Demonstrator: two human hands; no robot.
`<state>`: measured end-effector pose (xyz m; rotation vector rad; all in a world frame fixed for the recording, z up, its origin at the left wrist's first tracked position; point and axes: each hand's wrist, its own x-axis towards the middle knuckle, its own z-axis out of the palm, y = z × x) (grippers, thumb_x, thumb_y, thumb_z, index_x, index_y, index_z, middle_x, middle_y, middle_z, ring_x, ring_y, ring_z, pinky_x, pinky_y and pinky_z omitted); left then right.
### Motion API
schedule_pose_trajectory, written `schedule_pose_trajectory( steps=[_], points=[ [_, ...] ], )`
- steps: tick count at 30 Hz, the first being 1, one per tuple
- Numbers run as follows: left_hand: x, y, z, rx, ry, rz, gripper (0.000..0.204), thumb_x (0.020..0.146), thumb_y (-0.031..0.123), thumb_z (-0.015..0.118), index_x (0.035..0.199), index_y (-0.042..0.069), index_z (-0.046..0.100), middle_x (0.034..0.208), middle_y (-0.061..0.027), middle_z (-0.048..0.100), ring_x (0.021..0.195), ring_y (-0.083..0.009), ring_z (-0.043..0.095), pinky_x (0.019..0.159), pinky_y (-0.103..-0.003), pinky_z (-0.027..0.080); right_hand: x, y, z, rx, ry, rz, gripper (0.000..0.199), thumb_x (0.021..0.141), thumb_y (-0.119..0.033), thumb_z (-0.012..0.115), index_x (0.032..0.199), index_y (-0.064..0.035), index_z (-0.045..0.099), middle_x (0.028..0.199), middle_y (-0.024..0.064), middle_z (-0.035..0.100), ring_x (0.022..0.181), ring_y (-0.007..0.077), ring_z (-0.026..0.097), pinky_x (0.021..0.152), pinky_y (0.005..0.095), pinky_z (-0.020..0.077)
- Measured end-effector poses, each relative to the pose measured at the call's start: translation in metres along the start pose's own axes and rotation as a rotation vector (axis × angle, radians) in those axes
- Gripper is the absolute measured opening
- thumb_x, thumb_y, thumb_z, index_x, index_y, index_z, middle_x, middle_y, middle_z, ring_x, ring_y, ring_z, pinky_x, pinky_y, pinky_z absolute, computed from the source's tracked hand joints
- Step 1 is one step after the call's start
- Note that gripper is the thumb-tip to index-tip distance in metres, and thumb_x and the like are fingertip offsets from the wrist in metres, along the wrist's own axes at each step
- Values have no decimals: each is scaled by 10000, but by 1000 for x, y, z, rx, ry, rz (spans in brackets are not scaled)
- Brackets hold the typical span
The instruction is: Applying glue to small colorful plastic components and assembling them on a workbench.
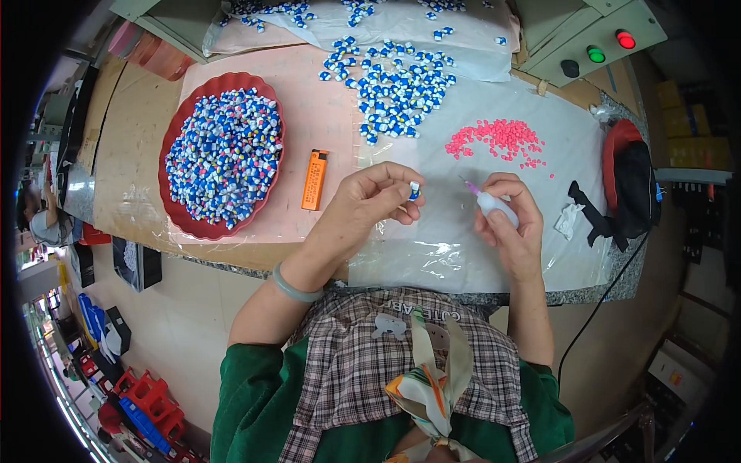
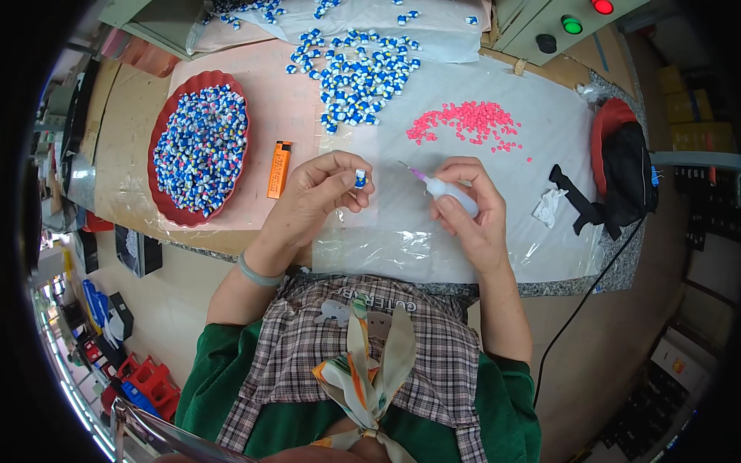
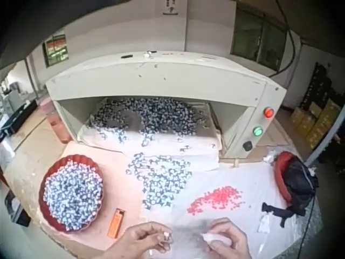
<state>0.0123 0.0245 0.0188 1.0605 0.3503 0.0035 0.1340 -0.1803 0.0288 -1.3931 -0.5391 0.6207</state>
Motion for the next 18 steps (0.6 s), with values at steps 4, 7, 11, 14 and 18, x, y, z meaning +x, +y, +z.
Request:
schedule_pose_trajectory(
  steps=[4,7,11,14,18],
  points=[
    [-4,-7,3,-205,-5,-108,192,950,99,548,1101,2,614,994,-115,661,823,-137,636,715,-228,518,1,1,-6,7,-4,-20,201,868,-91,622,1040,-29,540,1009,101,551,632,111,561,452,190,359],
    [-4,-10,3,-217,-26,-107,203,952,110,559,1110,-5,614,1013,-125,668,834,-129,635,730,-229,519,-1,2,-5,95,65,9,239,853,-50,650,1061,-24,534,972,119,603,611,110,566,449,188,378],
    [-3,-15,2,-217,-106,-46,195,936,90,584,1101,-7,622,1040,-135,676,844,-124,632,736,-217,520,-1,-2,-1,129,170,-7,300,841,-36,677,1096,-19,520,946,141,646,583,106,560,445,183,393],
    [-7,-17,5,-197,-69,-75,207,916,64,608,1107,-13,630,1049,-133,678,843,-122,634,753,-221,522,-2,-6,1,51,189,-26,338,848,-56,682,1137,-4,513,952,153,651,584,106,564,445,182,397],
    [-9,-23,8,-142,-40,-35,226,905,46,619,1122,-13,636,1031,-122,683,848,-121,638,763,-228,527,-5,-14,5,-112,196,-107,417,894,-140,660,1237,26,490,947,160,652,599,108,571,463,187,403]
  ],
)
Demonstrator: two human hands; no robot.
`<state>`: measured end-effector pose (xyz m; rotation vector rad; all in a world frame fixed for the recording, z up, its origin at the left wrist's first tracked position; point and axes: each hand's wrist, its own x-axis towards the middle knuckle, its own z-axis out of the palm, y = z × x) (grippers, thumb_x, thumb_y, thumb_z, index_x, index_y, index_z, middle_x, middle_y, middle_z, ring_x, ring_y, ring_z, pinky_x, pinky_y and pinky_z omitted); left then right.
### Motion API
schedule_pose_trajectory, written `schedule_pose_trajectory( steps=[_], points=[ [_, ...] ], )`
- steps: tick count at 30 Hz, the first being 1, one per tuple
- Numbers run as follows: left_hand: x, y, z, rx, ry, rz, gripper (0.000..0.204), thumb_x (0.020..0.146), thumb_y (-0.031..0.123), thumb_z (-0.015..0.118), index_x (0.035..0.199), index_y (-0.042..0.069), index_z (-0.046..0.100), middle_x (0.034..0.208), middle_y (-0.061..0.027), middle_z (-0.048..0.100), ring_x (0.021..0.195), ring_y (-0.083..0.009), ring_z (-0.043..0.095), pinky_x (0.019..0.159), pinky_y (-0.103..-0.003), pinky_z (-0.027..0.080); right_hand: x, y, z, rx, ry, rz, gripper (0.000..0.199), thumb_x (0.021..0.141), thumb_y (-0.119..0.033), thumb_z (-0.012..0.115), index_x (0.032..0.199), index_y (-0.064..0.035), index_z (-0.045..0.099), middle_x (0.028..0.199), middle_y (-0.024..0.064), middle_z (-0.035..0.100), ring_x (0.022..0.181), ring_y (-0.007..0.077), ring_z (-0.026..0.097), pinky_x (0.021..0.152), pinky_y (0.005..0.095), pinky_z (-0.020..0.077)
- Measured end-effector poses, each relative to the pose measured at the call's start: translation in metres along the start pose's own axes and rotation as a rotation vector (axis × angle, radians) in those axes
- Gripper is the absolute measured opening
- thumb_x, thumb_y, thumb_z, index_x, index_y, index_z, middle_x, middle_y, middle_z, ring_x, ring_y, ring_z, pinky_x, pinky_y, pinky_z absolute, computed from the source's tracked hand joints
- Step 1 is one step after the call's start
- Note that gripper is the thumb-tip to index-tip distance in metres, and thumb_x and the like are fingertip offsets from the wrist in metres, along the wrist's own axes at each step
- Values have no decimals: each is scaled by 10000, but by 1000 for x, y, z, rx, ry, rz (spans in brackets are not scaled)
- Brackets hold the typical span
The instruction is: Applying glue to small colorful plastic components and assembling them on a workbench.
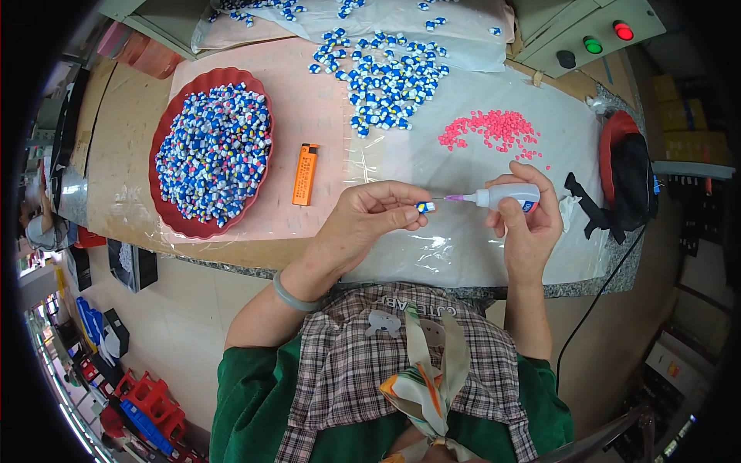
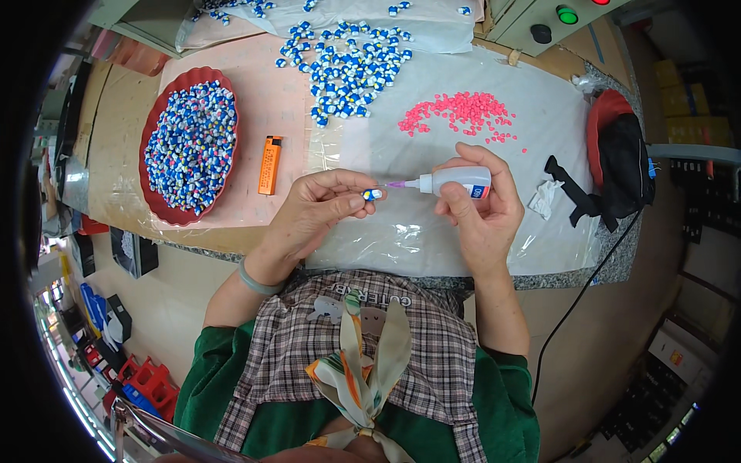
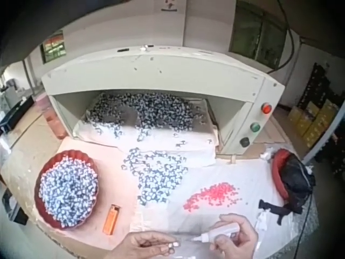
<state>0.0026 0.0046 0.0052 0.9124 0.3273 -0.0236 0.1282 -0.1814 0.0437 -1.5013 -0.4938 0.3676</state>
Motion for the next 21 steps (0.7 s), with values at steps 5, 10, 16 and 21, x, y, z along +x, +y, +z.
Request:
schedule_pose_trajectory(
  steps=[5,10,16,21],
  points=[
    [-2,2,4,122,11,39,254,901,35,622,1147,-25,625,943,-91,685,817,-119,653,750,-244,544,-6,-4,1,-133,-21,-157,432,945,-213,593,1272,43,474,942,156,651,603,105,566,487,199,411],
    [-4,-1,7,191,25,80,235,917,51,611,1138,-24,624,922,-75,679,794,-102,646,716,-226,543,-11,-8,1,-310,-61,-311,418,965,-214,550,1275,55,470,914,153,656,594,104,564,499,199,425],
    [-6,-1,10,268,31,136,218,917,47,611,1123,-23,620,902,-58,667,781,-90,634,711,-219,535,-12,-11,0,-464,-79,-426,432,960,-220,553,1283,55,472,869,150,666,566,109,572,492,203,441],
    [-7,0,11,293,35,117,220,912,34,610,1124,-24,618,892,-62,662,779,-97,632,715,-222,531,-14,-9,-2,-558,-100,-470,424,952,-207,559,1278,52,485,874,156,671,596,122,604,504,209,460]
  ],
)
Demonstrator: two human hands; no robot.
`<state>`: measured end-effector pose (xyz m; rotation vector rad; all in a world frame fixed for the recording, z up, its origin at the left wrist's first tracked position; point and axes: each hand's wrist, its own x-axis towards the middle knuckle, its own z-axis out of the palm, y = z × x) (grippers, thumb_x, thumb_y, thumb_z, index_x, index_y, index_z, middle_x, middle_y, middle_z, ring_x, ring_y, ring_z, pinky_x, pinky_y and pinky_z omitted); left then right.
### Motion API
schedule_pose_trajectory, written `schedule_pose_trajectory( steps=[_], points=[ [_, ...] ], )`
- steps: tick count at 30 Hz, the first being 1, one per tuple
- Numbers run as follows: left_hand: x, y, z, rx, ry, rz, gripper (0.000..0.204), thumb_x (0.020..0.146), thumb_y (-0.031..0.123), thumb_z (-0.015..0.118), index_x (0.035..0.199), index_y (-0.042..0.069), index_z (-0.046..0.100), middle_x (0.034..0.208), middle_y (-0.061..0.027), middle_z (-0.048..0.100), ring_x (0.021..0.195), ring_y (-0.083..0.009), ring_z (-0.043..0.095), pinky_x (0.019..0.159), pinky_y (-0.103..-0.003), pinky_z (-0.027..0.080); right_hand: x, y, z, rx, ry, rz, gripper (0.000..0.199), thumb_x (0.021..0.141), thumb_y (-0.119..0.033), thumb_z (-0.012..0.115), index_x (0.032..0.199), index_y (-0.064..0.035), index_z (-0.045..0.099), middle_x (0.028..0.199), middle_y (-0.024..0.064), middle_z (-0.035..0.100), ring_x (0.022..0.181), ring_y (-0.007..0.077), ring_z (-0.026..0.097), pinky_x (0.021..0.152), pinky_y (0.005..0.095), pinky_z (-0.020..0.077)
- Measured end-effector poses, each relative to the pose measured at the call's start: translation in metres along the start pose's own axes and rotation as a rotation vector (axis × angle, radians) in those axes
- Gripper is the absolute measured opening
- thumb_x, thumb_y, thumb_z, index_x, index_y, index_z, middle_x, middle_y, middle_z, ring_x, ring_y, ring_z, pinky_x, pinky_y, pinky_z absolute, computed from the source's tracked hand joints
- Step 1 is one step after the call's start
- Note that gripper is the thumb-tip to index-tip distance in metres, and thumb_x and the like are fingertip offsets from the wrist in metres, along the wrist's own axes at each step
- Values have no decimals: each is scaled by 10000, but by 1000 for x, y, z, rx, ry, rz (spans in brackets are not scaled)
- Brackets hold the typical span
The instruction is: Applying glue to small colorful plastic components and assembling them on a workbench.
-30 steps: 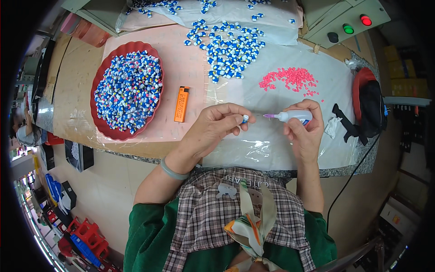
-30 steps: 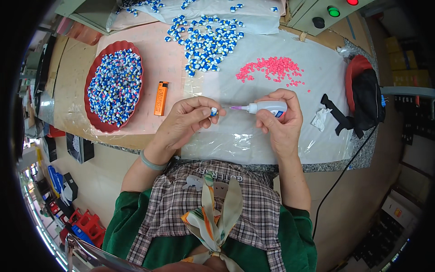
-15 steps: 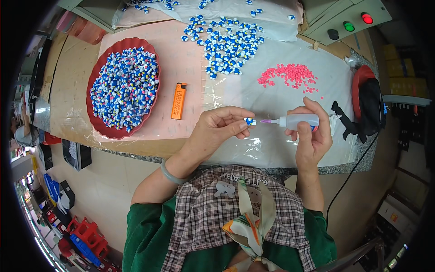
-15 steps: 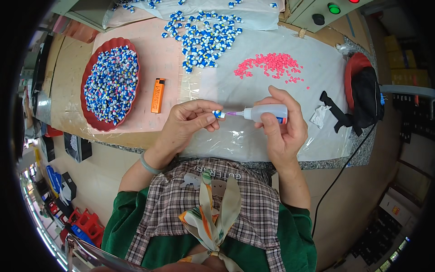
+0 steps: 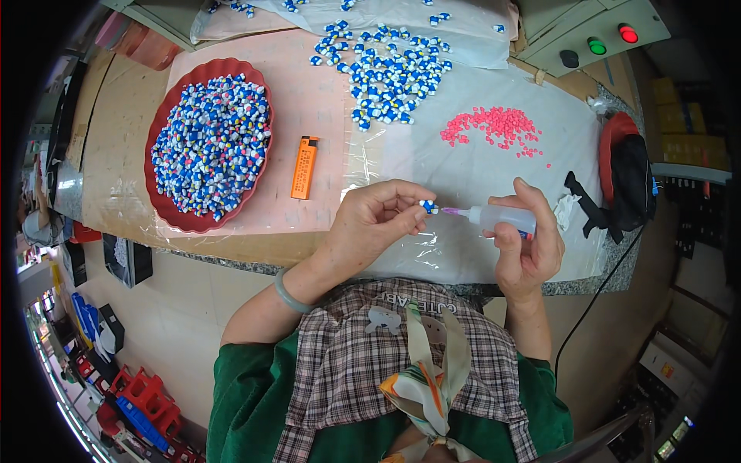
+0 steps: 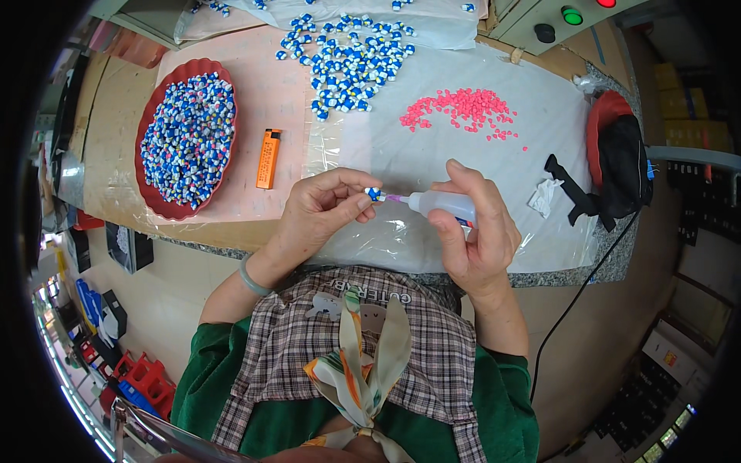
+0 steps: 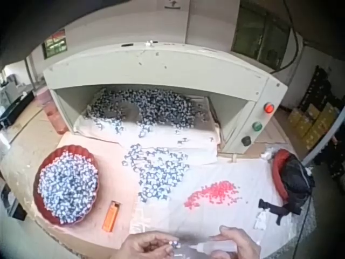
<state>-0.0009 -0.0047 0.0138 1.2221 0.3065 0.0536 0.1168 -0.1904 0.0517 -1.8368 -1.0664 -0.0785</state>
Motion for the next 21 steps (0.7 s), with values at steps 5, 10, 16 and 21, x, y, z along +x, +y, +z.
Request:
schedule_pose_trajectory(
  steps=[5,10,16,21],
  points=[
    [0,0,0,-6,4,-14,222,909,29,611,1125,-23,618,891,-58,660,778,-90,629,715,-218,530,0,-6,0,8,-13,40,434,899,-183,636,1237,59,512,918,173,663,685,190,650,575,262,508],
    [1,-2,-1,4,1,-14,227,907,29,615,1128,-23,617,899,-56,660,780,-85,627,717,-215,530,4,-9,0,10,-33,29,458,839,-149,715,1207,54,534,953,180,657,763,244,686,630,295,538],
    [2,-3,-2,4,3,-15,224,906,29,617,1124,-22,617,907,-54,660,786,-85,627,716,-216,532,6,-4,1,-40,-43,-35,457,835,-145,720,1209,49,541,926,175,661,716,209,663,609,286,524],
    [4,-8,-5,-34,-8,24,208,913,30,607,1115,-21,619,917,-58,664,788,-93,631,714,-226,534,3,12,-2,493,146,387,322,886,-76,619,1183,10,530,896,127,645,621,143,577,506,230,447]
  ],
)
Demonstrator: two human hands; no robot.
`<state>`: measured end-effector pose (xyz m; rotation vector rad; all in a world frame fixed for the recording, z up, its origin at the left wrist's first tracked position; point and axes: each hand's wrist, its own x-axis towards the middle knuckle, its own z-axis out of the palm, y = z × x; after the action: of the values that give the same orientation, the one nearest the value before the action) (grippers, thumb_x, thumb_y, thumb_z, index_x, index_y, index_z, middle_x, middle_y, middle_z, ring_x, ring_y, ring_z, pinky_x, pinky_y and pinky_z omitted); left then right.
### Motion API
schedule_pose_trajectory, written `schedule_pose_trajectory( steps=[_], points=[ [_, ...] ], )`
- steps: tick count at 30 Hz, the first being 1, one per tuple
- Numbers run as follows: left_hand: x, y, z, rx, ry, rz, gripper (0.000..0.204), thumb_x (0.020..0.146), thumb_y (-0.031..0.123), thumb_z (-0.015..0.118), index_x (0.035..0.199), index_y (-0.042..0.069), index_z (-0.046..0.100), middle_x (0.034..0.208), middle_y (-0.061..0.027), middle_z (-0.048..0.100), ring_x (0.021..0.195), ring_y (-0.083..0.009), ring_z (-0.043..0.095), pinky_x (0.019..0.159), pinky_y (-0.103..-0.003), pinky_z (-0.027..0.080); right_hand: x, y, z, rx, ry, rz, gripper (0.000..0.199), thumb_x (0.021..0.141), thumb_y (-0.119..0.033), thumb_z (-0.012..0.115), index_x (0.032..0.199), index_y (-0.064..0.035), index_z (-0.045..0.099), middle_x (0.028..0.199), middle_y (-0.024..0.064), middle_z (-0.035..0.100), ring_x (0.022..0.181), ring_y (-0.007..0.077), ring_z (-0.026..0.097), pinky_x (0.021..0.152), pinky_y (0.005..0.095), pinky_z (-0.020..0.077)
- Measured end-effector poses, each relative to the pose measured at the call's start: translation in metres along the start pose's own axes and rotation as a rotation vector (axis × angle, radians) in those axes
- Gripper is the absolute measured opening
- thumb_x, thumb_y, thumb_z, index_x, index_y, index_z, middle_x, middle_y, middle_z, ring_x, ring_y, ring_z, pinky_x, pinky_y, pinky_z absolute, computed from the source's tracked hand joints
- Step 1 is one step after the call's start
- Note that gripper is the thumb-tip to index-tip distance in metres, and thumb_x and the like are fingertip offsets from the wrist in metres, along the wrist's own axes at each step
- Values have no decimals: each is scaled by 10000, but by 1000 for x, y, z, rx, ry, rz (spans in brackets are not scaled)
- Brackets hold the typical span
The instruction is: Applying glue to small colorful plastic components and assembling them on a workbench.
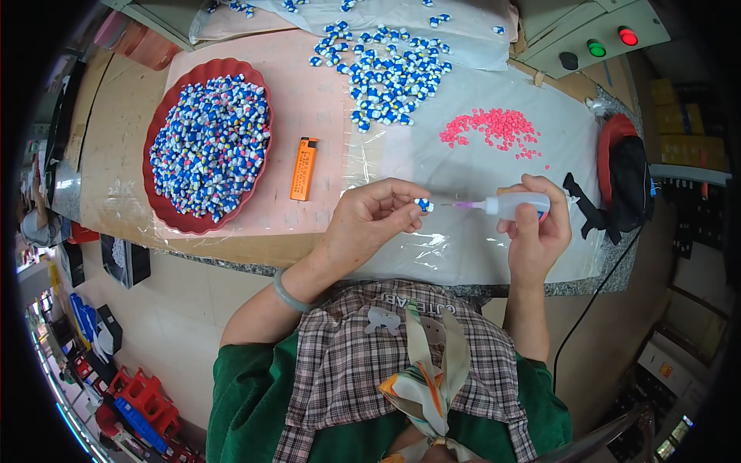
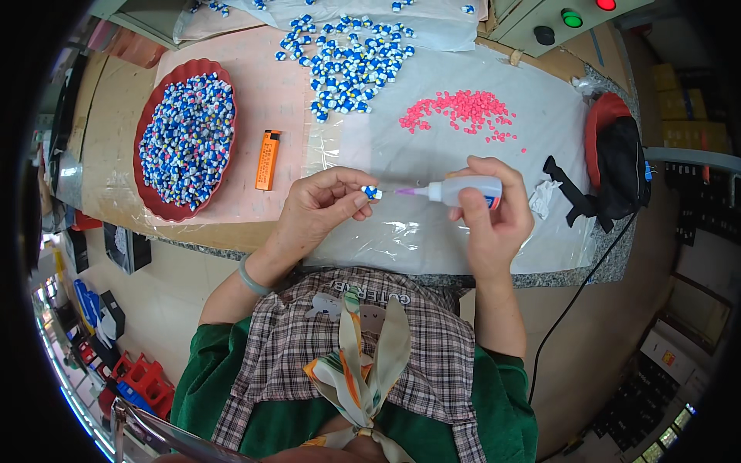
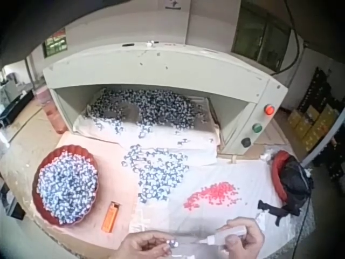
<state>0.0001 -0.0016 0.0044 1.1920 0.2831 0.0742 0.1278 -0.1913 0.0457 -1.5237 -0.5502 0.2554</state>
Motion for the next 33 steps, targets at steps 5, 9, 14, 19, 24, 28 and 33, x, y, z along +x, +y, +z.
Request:
schedule_pose_trajectory(
  steps=[5,9,14,19,24,28,33],
  points=[
    [-2,-2,-3,-7,23,-44,191,918,25,595,1103,-15,623,938,-66,668,797,-100,633,712,-231,532,18,16,-3,295,-21,173,275,808,-6,653,1051,-27,525,904,60,570,718,134,586,549,229,448],
    [-3,-4,-4,-27,5,-44,186,916,37,602,1094,-15,620,940,-45,665,802,-73,627,723,-218,538,28,30,-5,150,-104,326,281,800,-14,669,1036,-37,518,912,49,569,743,138,596,589,239,458],
    [-4,-5,-4,-9,-4,-70,191,917,26,598,1102,-14,623,945,-71,666,797,-105,634,717,-237,535,48,45,1,-257,-74,297,287,792,-27,690,1051,-50,570,874,31,592,777,139,608,653,265,473],
    [-4,-7,-5,-7,0,-78,196,912,30,608,1103,-12,624,937,-65,662,801,-105,633,719,-237,535,62,51,15,-799,-140,-127,165,770,-73,719,884,10,634,837,84,641,734,214,621,672,334,480],
    [-4,-5,-4,4,-9,-90,203,908,28,614,1106,-12,625,937,-61,660,806,-104,632,721,-238,533,69,55,19,-890,-146,-199,175,773,-60,703,922,14,648,851,119,644,760,272,628,706,346,486],
    [-4,-6,-5,9,-20,-97,209,904,23,617,1110,-12,624,941,-62,660,807,-106,631,723,-236,530,74,55,13,-779,-337,-249,187,774,-37,694,952,8,660,854,112,652,784,250,639,709,332,490],
    [-4,-8,-4,-13,-17,-77,208,905,68,636,1098,-8,629,919,-36,664,787,-72,622,722,-212,530,75,44,6,-665,-310,-53,188,773,-29,696,956,3,667,872,99,662,787,201,634,710,305,485]
  ],
)
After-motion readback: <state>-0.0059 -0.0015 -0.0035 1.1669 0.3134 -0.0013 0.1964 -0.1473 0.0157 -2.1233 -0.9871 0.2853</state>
